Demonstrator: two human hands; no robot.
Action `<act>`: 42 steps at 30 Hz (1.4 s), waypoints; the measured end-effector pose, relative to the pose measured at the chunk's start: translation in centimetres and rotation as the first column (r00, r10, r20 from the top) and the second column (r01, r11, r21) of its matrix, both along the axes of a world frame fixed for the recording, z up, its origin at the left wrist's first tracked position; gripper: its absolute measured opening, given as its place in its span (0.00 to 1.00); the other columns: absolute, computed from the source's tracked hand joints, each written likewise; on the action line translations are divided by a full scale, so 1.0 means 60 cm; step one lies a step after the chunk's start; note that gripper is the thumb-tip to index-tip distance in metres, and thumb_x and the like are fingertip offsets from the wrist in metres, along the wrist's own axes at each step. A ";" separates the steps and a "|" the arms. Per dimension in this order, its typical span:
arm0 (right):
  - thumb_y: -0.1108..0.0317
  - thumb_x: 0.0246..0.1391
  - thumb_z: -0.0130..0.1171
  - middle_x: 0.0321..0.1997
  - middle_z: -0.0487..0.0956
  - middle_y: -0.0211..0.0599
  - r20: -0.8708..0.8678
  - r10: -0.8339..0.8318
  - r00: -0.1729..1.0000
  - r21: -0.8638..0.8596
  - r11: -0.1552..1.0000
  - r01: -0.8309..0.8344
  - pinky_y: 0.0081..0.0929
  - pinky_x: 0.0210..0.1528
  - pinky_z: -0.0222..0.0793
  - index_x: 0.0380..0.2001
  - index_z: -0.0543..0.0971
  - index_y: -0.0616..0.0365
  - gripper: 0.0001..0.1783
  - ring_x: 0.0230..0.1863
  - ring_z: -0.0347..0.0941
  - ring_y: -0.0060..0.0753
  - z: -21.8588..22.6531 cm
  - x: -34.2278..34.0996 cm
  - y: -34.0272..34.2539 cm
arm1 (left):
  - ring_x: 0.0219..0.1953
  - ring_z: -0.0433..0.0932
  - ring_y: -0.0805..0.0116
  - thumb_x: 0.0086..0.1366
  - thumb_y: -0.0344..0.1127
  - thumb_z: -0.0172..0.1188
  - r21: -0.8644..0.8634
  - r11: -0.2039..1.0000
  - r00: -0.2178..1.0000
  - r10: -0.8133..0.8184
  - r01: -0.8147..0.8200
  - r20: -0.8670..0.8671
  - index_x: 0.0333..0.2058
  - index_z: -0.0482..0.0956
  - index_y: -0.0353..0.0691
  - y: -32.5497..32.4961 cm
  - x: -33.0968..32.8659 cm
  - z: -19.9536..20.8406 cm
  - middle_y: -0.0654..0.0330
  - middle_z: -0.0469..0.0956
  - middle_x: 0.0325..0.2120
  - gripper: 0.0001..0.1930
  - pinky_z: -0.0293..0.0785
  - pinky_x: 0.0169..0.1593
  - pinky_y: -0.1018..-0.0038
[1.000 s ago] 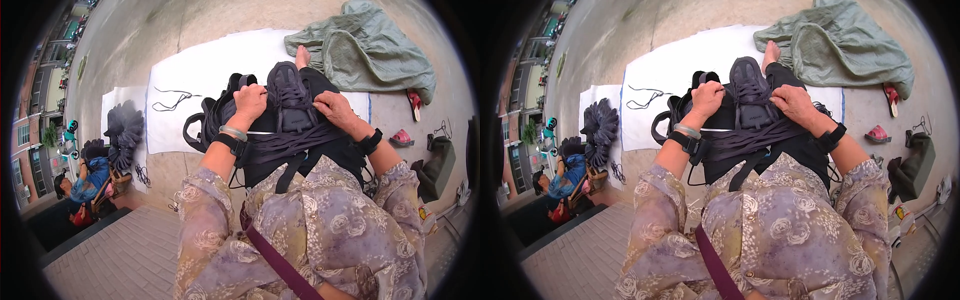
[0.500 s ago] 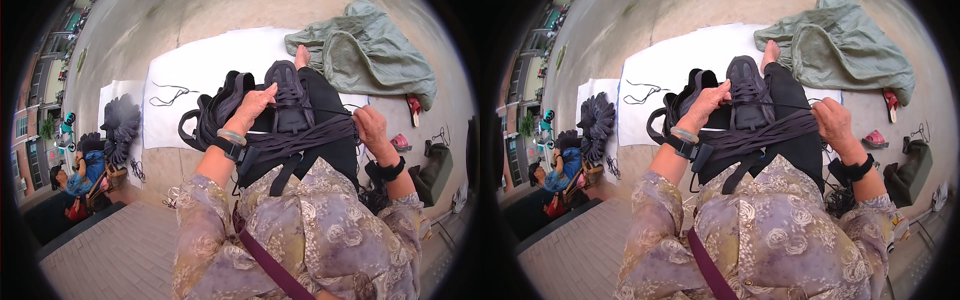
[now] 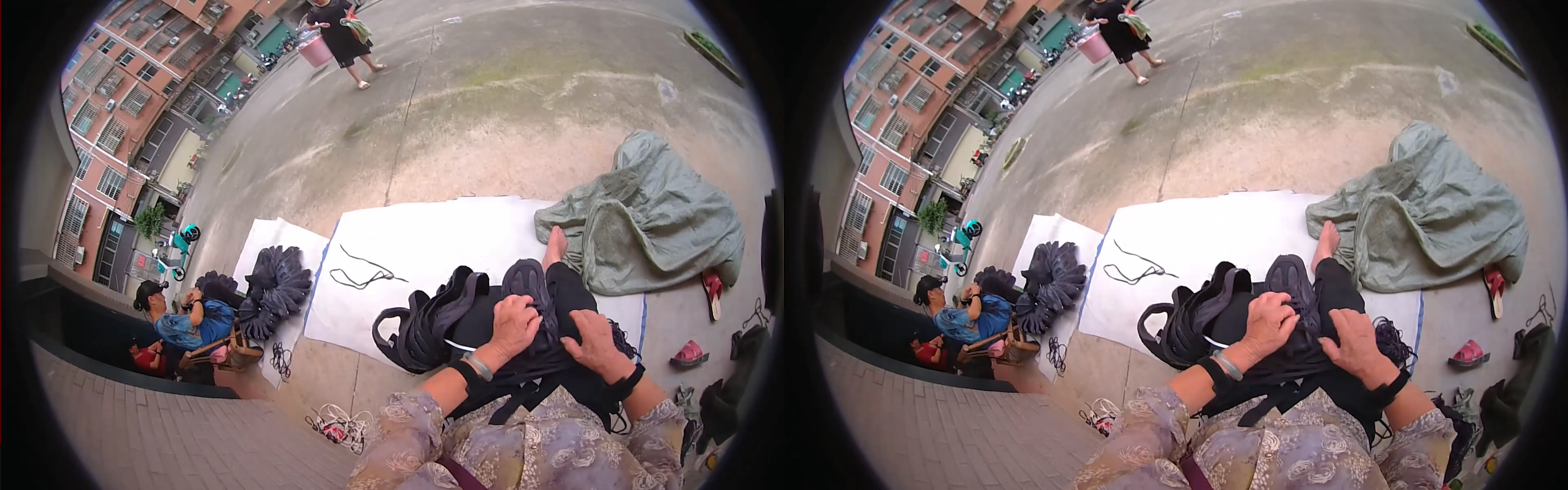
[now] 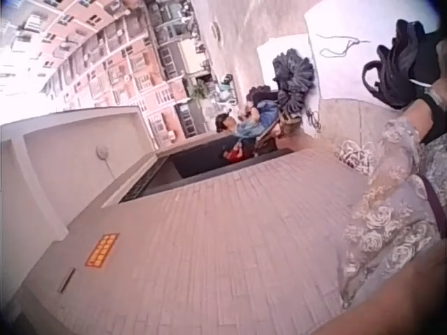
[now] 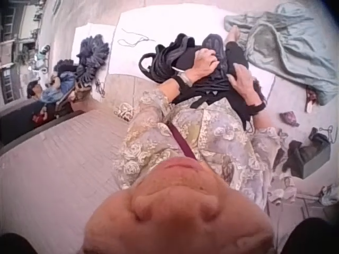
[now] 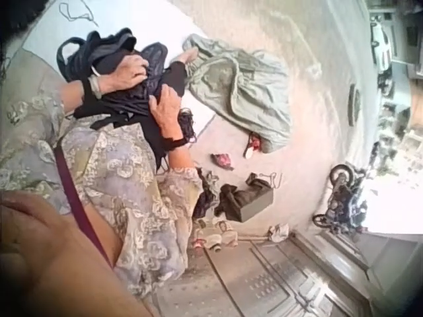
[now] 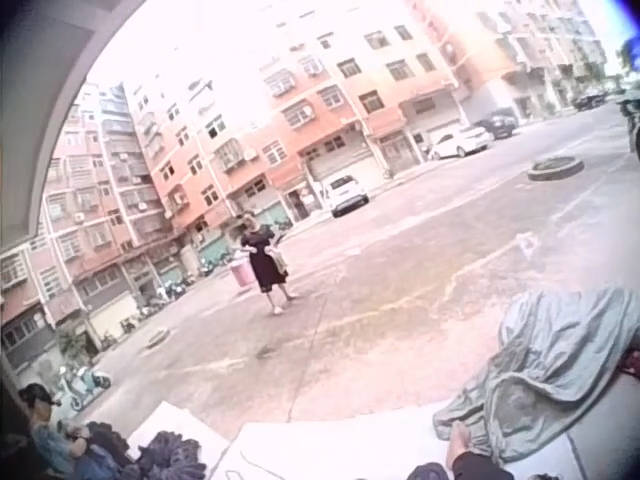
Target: Lacing a black shoe while sitting outdoors.
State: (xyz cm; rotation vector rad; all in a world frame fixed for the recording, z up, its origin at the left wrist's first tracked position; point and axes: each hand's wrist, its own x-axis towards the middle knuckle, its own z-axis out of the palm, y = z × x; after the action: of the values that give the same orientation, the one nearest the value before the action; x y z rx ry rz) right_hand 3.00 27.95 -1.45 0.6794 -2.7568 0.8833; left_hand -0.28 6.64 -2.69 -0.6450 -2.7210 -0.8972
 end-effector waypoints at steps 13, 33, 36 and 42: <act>0.66 0.39 0.58 0.29 0.73 0.49 0.285 -0.080 0.955 0.063 0.996 0.065 0.45 0.36 0.67 0.30 0.67 0.60 0.15 0.33 0.72 0.53 -0.071 -0.029 -0.080 | 0.52 0.63 0.50 0.50 0.37 0.58 -0.016 0.999 0.998 0.049 -0.049 0.025 0.24 0.77 0.39 0.023 0.003 -0.053 0.54 0.70 0.45 0.07 0.56 0.54 0.55; 0.73 0.34 0.54 0.29 0.76 0.52 0.491 -0.069 0.868 -0.158 0.973 0.167 0.42 0.41 0.68 0.28 0.76 0.61 0.12 0.36 0.73 0.54 -0.069 -0.047 -0.066 | 0.56 0.60 0.49 0.46 0.37 0.60 -0.290 0.950 0.993 -0.119 0.119 0.018 0.27 0.79 0.38 0.029 0.015 -0.025 0.50 0.66 0.50 0.10 0.50 0.56 0.45; 0.73 0.34 0.53 0.29 0.76 0.52 0.450 -0.035 0.892 -0.173 0.977 0.126 0.43 0.40 0.68 0.28 0.76 0.61 0.12 0.36 0.73 0.54 -0.070 -0.048 -0.066 | 0.56 0.60 0.52 0.46 0.37 0.60 -0.277 0.952 0.992 -0.125 0.128 0.029 0.27 0.78 0.36 0.031 0.006 -0.020 0.49 0.67 0.49 0.11 0.50 0.56 0.44; 0.74 0.34 0.53 0.27 0.76 0.52 0.407 -0.029 0.913 -0.194 0.974 0.117 0.45 0.39 0.68 0.25 0.75 0.62 0.09 0.35 0.72 0.56 -0.069 -0.049 -0.066 | 0.56 0.61 0.51 0.46 0.35 0.58 -0.372 0.887 0.960 -0.276 0.273 0.048 0.27 0.78 0.35 0.034 -0.009 -0.016 0.49 0.66 0.50 0.11 0.50 0.56 0.43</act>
State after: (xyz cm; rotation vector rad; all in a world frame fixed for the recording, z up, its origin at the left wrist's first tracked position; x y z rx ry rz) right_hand 0.05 24.01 -5.59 0.3848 -2.9391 1.4191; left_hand -0.84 8.68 -3.65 -1.1274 -2.8657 -0.4132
